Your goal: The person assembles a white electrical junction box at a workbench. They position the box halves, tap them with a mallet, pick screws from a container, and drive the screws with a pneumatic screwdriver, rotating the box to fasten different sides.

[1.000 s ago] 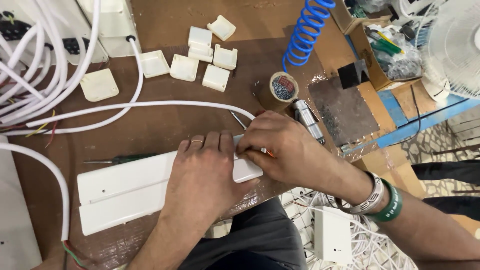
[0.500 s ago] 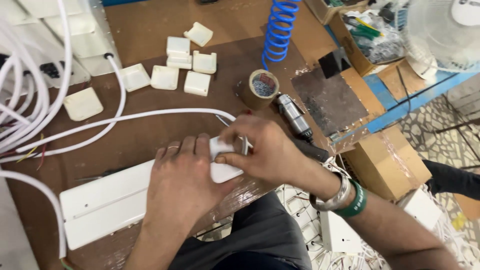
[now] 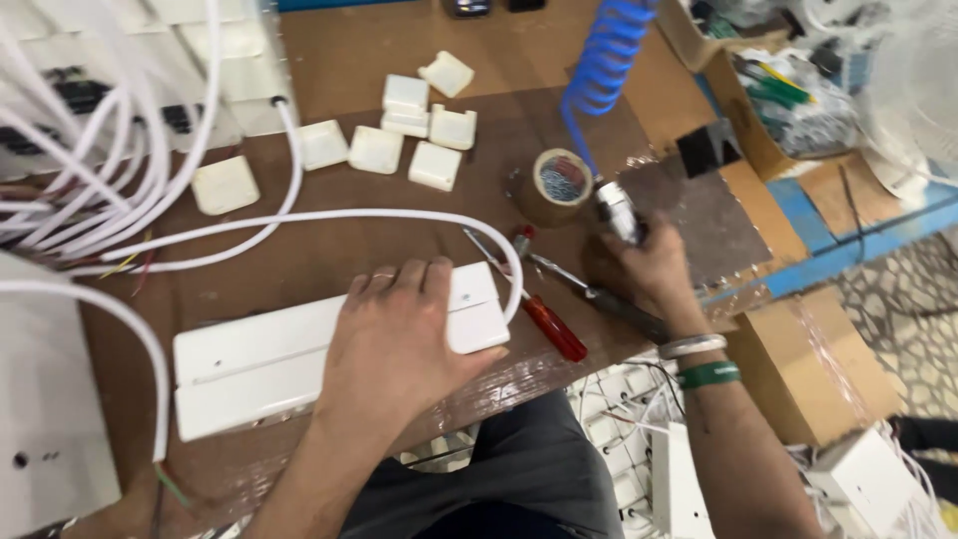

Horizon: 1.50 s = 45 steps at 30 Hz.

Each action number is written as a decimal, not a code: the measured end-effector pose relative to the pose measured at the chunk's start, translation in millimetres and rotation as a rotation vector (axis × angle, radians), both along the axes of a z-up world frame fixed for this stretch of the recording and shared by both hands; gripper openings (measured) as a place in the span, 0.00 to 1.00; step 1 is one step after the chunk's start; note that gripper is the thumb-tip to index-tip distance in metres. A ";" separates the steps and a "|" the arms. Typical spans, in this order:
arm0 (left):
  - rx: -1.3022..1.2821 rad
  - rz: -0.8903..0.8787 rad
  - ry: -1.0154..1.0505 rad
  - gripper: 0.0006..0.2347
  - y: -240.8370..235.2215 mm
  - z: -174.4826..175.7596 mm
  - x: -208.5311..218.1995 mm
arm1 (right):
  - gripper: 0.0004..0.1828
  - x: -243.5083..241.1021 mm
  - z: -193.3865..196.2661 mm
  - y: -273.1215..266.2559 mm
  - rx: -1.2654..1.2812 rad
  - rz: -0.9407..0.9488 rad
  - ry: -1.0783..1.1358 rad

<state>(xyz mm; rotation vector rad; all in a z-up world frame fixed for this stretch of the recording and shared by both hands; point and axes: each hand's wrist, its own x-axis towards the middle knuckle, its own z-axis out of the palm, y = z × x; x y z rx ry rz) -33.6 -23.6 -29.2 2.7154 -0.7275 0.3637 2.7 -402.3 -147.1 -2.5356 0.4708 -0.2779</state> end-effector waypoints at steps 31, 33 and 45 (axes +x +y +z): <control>0.032 -0.028 0.045 0.38 -5.6 1.4 0.0 | 0.14 -11.2 174.3 198.8 1.119 0.870 -0.547; 0.038 -0.032 0.053 0.40 -6.2 1.5 0.4 | 0.13 -8.4 174.0 201.2 1.124 0.881 -0.553; 0.064 -0.029 0.009 0.36 -6.3 0.6 0.2 | 0.15 -9.0 165.8 207.5 1.084 0.884 -0.560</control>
